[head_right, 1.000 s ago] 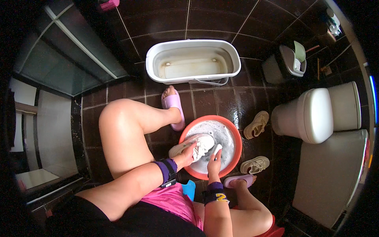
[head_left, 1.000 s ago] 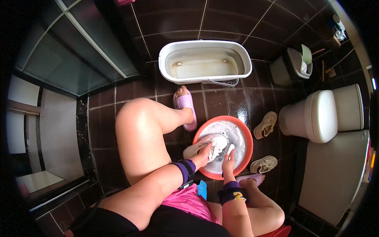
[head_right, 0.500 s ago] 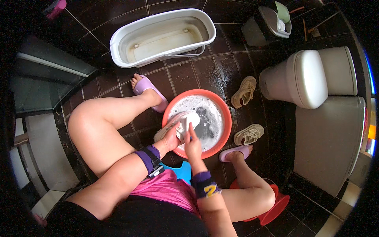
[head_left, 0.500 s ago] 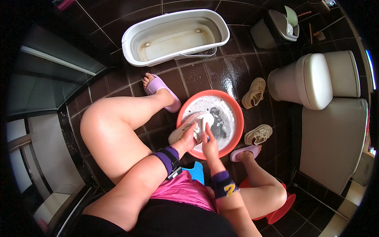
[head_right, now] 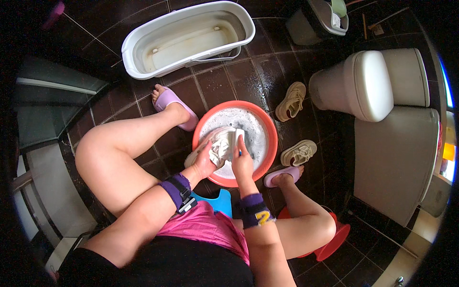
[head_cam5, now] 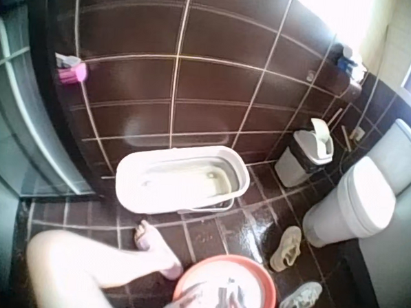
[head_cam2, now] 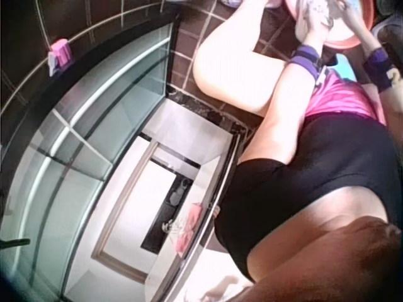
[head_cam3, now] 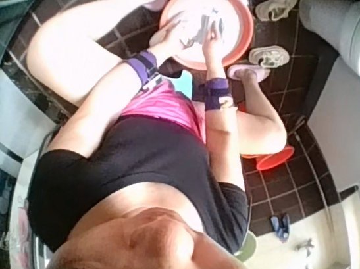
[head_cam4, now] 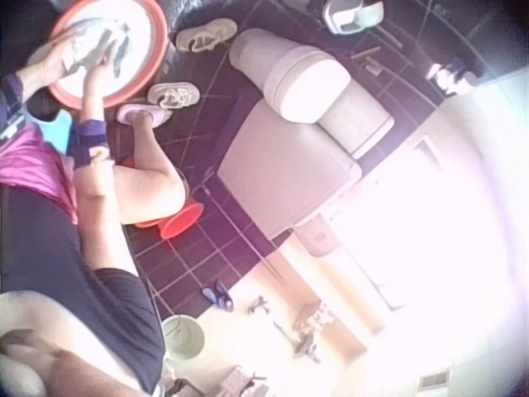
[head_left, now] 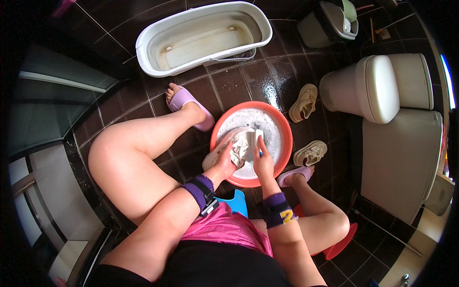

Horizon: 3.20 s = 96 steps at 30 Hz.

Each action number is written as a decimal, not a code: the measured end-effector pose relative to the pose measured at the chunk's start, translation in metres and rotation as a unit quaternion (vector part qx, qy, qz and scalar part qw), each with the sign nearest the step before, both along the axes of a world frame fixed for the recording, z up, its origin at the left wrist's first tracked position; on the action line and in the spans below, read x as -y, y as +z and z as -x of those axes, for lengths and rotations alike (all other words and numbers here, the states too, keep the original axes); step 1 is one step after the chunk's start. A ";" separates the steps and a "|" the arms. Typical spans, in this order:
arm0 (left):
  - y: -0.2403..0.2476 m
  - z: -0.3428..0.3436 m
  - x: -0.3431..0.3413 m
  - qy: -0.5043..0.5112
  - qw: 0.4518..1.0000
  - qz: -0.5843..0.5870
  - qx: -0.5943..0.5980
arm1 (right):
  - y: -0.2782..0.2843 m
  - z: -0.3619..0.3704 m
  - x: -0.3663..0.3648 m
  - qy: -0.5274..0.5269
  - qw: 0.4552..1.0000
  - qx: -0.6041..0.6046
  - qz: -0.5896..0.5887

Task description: The person cleans a white shoe by hand using a brush and soapy water in a basin.

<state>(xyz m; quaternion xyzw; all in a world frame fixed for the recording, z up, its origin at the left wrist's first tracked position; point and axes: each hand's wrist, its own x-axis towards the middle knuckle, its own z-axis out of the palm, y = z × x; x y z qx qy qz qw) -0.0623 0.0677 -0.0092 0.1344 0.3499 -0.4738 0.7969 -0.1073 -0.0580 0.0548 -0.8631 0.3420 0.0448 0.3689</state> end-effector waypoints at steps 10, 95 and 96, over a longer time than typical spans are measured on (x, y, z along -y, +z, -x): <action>-0.005 0.005 0.001 -0.022 0.998 0.031 0.046 | 0.019 -0.003 -0.019 0.052 0.997 -0.055 0.033; 0.006 -0.010 -0.008 -0.022 0.993 -0.060 0.101 | 0.054 0.035 -0.065 0.061 0.990 0.009 -0.130; 0.010 -0.007 -0.004 -0.027 0.993 -0.055 0.101 | 0.046 0.033 -0.061 0.084 0.995 0.000 -0.059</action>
